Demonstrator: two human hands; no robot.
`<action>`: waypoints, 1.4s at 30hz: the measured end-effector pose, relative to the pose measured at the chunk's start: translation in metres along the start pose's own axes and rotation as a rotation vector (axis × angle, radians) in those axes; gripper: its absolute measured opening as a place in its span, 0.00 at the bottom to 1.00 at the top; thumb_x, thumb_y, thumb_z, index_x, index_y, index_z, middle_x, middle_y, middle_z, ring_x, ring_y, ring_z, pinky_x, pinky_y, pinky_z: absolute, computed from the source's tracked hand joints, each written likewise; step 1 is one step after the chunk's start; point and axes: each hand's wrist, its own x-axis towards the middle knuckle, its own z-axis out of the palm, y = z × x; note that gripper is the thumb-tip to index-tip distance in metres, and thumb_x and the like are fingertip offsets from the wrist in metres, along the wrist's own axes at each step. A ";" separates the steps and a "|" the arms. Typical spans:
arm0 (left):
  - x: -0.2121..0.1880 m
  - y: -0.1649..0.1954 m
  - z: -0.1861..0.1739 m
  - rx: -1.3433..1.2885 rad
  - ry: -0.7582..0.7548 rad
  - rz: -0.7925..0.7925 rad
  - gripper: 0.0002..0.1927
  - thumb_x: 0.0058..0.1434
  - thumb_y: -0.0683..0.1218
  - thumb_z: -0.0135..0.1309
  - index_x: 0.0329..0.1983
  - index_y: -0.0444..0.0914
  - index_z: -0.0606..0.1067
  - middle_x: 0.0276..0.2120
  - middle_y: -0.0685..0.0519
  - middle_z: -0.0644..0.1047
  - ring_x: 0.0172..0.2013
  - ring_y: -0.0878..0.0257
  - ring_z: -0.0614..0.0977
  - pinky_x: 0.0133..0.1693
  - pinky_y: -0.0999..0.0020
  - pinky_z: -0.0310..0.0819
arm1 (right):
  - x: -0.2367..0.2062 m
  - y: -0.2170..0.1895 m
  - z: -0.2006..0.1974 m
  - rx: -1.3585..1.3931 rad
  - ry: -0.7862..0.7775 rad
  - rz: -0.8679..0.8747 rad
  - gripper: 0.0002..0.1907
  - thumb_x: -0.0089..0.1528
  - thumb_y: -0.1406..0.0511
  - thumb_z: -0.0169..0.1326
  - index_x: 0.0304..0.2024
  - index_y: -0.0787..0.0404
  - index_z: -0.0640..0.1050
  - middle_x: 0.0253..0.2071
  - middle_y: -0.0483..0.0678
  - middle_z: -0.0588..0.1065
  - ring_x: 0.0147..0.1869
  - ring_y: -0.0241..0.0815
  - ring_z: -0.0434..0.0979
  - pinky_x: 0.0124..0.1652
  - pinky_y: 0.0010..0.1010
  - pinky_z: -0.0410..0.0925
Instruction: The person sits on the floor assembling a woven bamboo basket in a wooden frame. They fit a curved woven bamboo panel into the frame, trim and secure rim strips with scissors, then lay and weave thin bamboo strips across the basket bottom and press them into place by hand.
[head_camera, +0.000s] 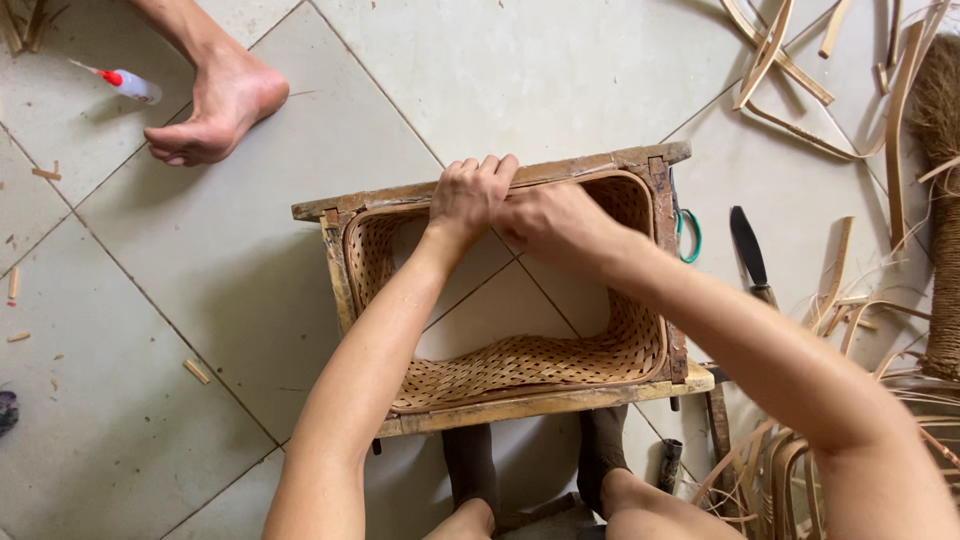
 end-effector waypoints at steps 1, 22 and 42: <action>0.000 0.000 0.000 0.030 -0.021 -0.001 0.16 0.67 0.56 0.56 0.34 0.39 0.74 0.25 0.50 0.81 0.21 0.64 0.81 0.23 0.70 0.75 | -0.004 -0.008 0.011 0.062 0.004 -0.019 0.15 0.67 0.65 0.52 0.26 0.63 0.79 0.23 0.47 0.78 0.20 0.34 0.72 0.21 0.31 0.71; -0.002 0.004 -0.009 0.006 -0.060 -0.056 0.27 0.53 0.63 0.66 0.42 0.40 0.74 0.31 0.53 0.80 0.30 0.60 0.82 0.32 0.65 0.77 | -0.061 -0.109 0.106 0.858 -0.804 0.131 0.33 0.71 0.44 0.38 0.71 0.55 0.62 0.73 0.53 0.58 0.75 0.56 0.53 0.69 0.48 0.49; -0.175 0.128 -0.079 -0.518 -0.180 -0.155 0.20 0.57 0.49 0.60 0.53 0.45 0.79 0.65 0.50 0.71 0.68 0.48 0.66 0.66 0.47 0.59 | -0.201 0.175 0.055 0.010 0.507 1.021 0.35 0.56 0.61 0.62 0.65 0.59 0.69 0.69 0.54 0.65 0.69 0.57 0.63 0.60 0.53 0.60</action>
